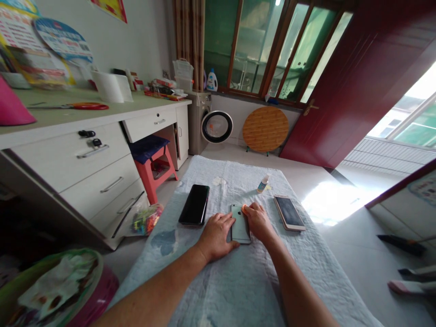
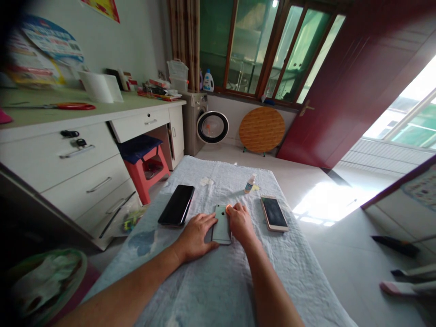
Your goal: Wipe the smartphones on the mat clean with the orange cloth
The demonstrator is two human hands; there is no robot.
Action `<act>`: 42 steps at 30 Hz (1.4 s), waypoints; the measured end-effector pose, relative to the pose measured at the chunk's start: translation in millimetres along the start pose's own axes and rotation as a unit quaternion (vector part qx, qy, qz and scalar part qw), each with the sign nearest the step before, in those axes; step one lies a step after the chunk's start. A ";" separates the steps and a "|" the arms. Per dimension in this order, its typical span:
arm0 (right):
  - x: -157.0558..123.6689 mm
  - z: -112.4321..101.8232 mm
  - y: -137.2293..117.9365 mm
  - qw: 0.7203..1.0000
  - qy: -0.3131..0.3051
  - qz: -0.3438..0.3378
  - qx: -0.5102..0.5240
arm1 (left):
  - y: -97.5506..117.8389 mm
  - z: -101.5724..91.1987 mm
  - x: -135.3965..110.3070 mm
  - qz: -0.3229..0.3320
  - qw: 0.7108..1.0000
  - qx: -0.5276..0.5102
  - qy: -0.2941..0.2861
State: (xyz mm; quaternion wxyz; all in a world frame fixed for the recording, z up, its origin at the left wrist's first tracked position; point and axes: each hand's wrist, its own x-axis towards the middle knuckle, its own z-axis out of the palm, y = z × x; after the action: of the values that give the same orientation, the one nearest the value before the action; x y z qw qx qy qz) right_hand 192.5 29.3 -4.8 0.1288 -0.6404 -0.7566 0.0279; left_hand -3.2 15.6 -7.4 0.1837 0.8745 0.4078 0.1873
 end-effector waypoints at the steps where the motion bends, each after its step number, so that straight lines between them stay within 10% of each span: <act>1: -2.2 -2.1 -0.5 1.000 -0.005 -0.008 0.007 | -0.3 0.2 0.0 0.000 1.000 0.000 0.000; 17: -57.6 -28.3 -32.8 0.992 -0.054 -0.054 0.096 | -2.5 2.1 0.5 0.003 1.000 -0.001 -0.001; 34: -14.2 -10.6 -17.3 0.999 -0.016 -0.024 0.016 | -2.0 -1.0 1.5 0.008 1.000 0.000 -0.005; 42: -40.7 -24.2 -26.4 0.995 -0.056 -0.060 0.055 | -2.0 -0.2 1.4 0.010 1.000 0.005 -0.003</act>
State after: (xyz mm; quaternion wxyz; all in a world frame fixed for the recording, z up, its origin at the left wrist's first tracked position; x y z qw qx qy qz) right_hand 178.7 -18.1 17.5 0.1227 -0.5833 -0.7969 0.0977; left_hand -3.8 18.0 -8.0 0.1789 0.8800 0.3994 0.1845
